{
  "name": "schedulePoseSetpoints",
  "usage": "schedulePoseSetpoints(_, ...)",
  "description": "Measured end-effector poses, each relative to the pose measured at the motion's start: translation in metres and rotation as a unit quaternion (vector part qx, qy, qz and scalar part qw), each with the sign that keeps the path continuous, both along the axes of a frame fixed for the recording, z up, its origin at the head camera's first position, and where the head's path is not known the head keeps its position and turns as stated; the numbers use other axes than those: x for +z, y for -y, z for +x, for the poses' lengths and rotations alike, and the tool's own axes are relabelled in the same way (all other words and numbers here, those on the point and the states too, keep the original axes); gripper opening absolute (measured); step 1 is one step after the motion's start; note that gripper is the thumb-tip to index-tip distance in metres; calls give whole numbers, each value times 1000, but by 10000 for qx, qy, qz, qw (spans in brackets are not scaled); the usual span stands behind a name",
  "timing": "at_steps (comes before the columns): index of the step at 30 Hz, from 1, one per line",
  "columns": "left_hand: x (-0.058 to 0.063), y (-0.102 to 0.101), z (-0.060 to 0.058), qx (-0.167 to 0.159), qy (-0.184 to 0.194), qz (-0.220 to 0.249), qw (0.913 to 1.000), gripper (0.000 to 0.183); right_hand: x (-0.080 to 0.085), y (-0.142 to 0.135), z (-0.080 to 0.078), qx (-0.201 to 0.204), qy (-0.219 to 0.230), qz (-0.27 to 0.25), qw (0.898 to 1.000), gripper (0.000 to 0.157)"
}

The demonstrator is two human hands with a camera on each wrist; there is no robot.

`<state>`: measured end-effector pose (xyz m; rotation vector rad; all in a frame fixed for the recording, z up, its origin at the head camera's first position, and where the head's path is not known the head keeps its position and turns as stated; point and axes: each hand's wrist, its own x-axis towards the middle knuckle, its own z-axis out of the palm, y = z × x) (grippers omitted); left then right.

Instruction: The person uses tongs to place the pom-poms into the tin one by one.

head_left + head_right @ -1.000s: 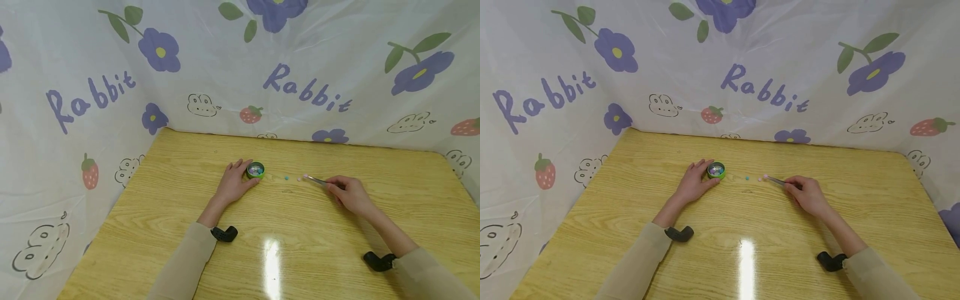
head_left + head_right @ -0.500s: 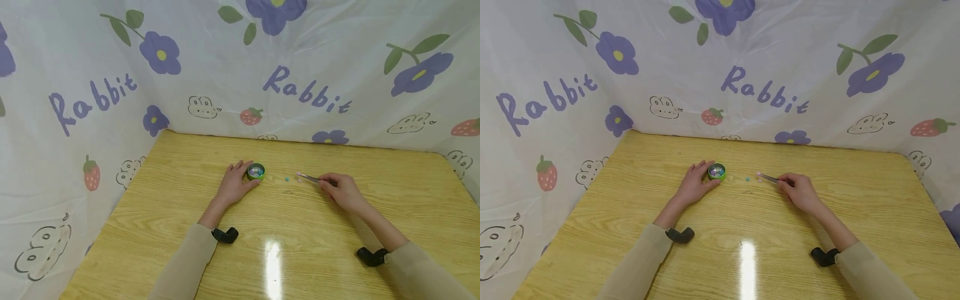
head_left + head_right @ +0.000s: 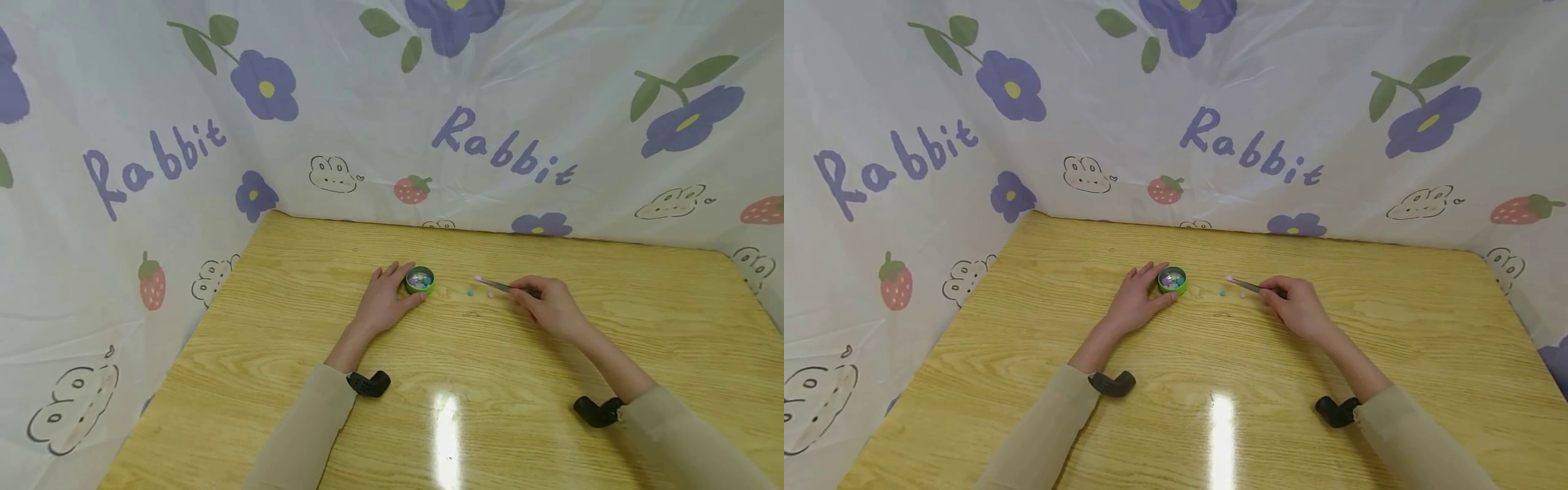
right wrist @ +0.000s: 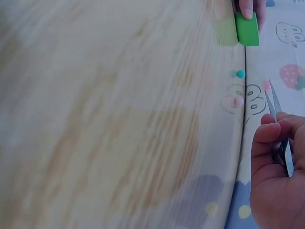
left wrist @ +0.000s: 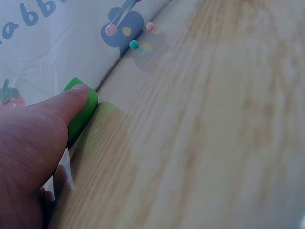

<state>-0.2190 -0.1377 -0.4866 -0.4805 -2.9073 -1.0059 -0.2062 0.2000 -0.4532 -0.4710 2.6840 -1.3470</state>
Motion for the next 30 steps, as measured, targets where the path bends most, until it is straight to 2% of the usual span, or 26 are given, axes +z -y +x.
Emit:
schedulePoseSetpoints(10,-1,1,-1,11,-1,-24,10000,72,0,15,-7,213,-118,-198,9995,22)
schedulePoseSetpoints(23,-3,1,-2,-20,-54,-21,10000,71,-2,28,-7,295,89,-398,9987,23)
schedulePoseSetpoints(30,-3,2,-1,-27,-95,5,10000,71,1,34,-8,325,3,-298,9990,21)
